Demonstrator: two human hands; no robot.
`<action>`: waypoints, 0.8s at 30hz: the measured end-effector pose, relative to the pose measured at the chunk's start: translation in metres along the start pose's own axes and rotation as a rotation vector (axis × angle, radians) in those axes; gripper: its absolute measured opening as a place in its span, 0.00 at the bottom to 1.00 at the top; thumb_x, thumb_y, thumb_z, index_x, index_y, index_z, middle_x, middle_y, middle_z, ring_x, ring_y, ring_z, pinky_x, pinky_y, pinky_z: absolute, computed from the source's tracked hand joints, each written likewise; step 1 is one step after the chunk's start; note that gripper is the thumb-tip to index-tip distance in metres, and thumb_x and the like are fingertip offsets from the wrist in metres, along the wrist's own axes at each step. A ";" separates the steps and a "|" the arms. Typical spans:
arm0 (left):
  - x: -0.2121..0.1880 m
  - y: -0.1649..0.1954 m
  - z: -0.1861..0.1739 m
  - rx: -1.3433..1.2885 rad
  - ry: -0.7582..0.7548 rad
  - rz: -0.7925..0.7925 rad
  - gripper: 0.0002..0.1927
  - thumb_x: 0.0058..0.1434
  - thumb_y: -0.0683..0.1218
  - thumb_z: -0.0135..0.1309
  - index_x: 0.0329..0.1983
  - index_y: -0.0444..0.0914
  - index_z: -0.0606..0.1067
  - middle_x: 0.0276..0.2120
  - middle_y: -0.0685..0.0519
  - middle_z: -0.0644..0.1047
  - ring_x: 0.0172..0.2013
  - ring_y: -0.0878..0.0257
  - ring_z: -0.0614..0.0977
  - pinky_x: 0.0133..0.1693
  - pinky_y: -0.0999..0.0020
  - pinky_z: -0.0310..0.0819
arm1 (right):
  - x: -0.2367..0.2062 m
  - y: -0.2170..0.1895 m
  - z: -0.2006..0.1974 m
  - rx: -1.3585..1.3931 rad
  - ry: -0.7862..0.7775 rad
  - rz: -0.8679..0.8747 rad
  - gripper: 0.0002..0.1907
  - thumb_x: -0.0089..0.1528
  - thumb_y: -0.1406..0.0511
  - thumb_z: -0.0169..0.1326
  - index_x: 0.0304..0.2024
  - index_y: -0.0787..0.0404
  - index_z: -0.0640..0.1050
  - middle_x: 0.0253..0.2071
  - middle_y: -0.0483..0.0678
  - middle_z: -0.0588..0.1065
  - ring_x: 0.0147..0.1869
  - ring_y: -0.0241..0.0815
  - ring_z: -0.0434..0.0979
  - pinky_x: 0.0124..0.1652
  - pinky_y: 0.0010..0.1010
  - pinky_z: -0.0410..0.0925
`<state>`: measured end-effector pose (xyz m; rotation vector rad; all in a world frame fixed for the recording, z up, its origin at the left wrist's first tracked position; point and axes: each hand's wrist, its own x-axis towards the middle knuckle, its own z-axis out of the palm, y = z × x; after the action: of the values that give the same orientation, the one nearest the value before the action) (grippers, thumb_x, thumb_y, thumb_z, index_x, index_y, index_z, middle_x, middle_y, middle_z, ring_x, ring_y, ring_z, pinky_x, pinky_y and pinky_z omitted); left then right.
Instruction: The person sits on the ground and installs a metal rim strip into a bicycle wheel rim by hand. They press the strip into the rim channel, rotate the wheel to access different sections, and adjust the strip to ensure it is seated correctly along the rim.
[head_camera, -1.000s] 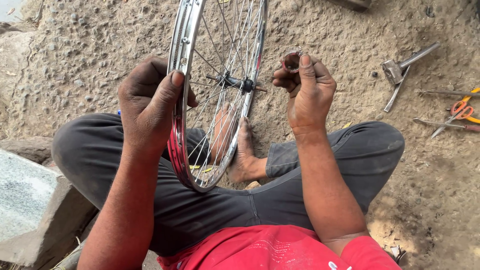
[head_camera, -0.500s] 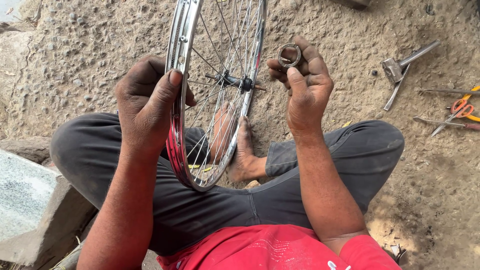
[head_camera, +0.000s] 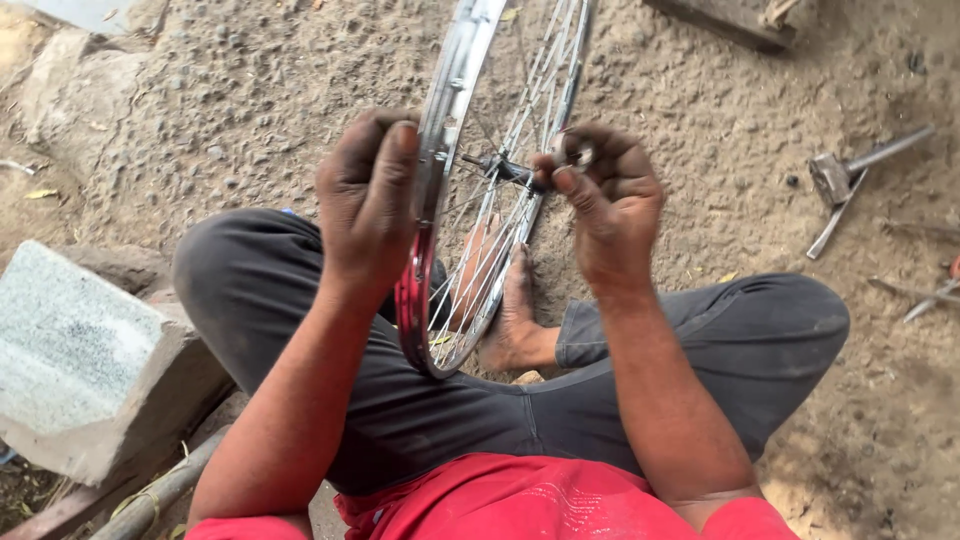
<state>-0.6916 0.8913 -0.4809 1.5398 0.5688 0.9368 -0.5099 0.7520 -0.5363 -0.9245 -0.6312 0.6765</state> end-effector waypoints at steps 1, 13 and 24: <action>0.000 0.000 0.002 -0.001 0.000 0.049 0.15 0.80 0.50 0.49 0.51 0.32 0.75 0.34 0.57 0.72 0.31 0.72 0.71 0.33 0.78 0.66 | 0.000 0.005 0.008 0.018 -0.007 0.036 0.17 0.67 0.68 0.66 0.56 0.64 0.76 0.50 0.52 0.78 0.56 0.43 0.83 0.58 0.38 0.79; 0.001 0.010 0.007 -0.050 0.000 -0.014 0.14 0.74 0.49 0.56 0.54 0.34 0.74 0.46 0.55 0.77 0.44 0.70 0.81 0.45 0.72 0.78 | -0.005 0.027 0.048 -0.277 -0.244 -0.077 0.14 0.73 0.62 0.57 0.58 0.59 0.78 0.56 0.45 0.78 0.63 0.36 0.77 0.63 0.29 0.72; 0.000 0.012 0.013 -0.013 -0.022 0.028 0.17 0.73 0.47 0.59 0.58 0.33 0.72 0.52 0.51 0.76 0.51 0.66 0.81 0.55 0.67 0.80 | 0.004 0.021 0.066 0.108 -0.177 0.129 0.12 0.76 0.64 0.51 0.58 0.63 0.77 0.51 0.43 0.78 0.58 0.31 0.74 0.62 0.27 0.67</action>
<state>-0.6829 0.8820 -0.4688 1.5483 0.5261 0.9418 -0.5610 0.7972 -0.5239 -0.8156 -0.6883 0.9068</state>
